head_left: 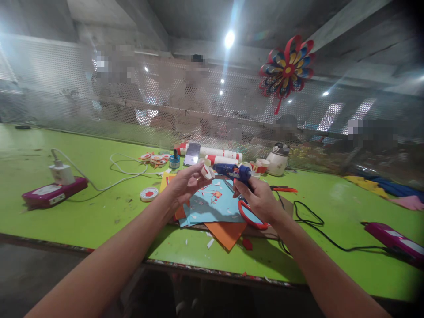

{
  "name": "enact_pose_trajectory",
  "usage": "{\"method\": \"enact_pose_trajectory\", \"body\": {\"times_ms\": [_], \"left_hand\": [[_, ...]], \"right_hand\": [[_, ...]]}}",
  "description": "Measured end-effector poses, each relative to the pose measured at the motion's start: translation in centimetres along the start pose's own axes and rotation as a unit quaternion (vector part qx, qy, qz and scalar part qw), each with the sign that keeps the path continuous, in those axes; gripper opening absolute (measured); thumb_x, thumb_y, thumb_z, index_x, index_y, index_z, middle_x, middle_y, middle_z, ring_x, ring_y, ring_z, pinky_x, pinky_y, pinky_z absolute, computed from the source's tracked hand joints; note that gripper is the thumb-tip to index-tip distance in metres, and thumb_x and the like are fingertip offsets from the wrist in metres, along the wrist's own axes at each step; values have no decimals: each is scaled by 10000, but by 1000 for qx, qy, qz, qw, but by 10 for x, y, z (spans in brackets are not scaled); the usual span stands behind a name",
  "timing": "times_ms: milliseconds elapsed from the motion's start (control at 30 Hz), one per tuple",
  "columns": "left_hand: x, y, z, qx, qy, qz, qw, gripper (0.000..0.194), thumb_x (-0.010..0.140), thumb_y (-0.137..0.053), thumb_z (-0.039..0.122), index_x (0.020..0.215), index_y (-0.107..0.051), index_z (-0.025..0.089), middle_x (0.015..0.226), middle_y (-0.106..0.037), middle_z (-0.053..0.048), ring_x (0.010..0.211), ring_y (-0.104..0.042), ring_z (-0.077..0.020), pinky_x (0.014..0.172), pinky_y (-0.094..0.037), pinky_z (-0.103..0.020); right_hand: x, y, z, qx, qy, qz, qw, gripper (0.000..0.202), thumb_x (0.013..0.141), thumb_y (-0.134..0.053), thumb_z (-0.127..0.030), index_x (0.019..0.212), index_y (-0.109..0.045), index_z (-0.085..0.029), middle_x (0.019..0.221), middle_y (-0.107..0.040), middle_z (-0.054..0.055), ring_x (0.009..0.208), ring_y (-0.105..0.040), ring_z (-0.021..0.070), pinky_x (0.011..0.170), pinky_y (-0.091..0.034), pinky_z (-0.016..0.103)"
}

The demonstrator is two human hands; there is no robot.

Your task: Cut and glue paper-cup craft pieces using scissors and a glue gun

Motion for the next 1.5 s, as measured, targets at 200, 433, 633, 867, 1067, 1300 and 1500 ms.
{"method": "enact_pose_trajectory", "body": {"times_ms": [200,433,633,867,1067,1300,1500], "left_hand": [[-1,0,1,1,-1,2,1000,217,722,-759,247,864,-691,98,825,-696,-97,762,-664,-169,719,-576,-273],[0,-1,0,-3,-2,-1,1000,231,723,-760,249,883,-692,98,847,-694,-105,765,-663,-166,724,-579,-271],[0,0,0,-5,0,-3,1000,218,735,-750,232,907,-688,114,877,-694,-97,778,-655,-158,719,-579,-265],[0,-1,0,2,-1,-4,1000,241,724,-760,246,920,-695,121,893,-700,-106,792,-656,-164,726,-566,-261],[-2,-5,2,11,-6,-8,1000,209,713,-767,230,876,-698,117,838,-693,-79,736,-641,-141,709,-549,-253],[-1,-6,2,17,-10,-19,1000,229,712,-774,249,880,-701,112,844,-689,-78,753,-638,-143,729,-542,-262],[-1,-5,2,21,-13,-16,1000,203,705,-779,261,822,-699,115,792,-685,-71,735,-638,-147,707,-542,-265]], "right_hand": [[-2,-2,0,-3,1,0,1000,356,912,-445,-480,779,-563,-172,708,-650,78,639,-600,191,610,-451,316],[-1,0,-2,-6,0,7,1000,348,924,-445,-470,781,-563,-175,712,-649,71,651,-597,183,626,-451,307],[-2,4,-2,-8,1,13,1000,339,927,-446,-465,773,-553,-182,696,-635,59,653,-600,188,618,-448,307],[-3,0,-2,0,2,10,1000,358,927,-441,-481,774,-560,-180,702,-638,57,648,-590,181,612,-445,303],[-2,-5,0,4,2,9,1000,359,923,-444,-478,789,-566,-167,695,-634,61,629,-582,177,598,-438,304],[-2,-4,0,7,0,12,1000,356,919,-456,-474,782,-570,-166,683,-629,60,632,-578,180,585,-433,302],[-2,-5,1,24,-9,11,1000,370,919,-453,-497,800,-570,-167,694,-625,47,620,-593,168,586,-454,294]]}}
Point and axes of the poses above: each hand's wrist, its own x-axis towards the middle knuckle, its own y-axis out of the back of the hand, z = x × y, the point moved 10 cm from there along x, towards the middle knuckle
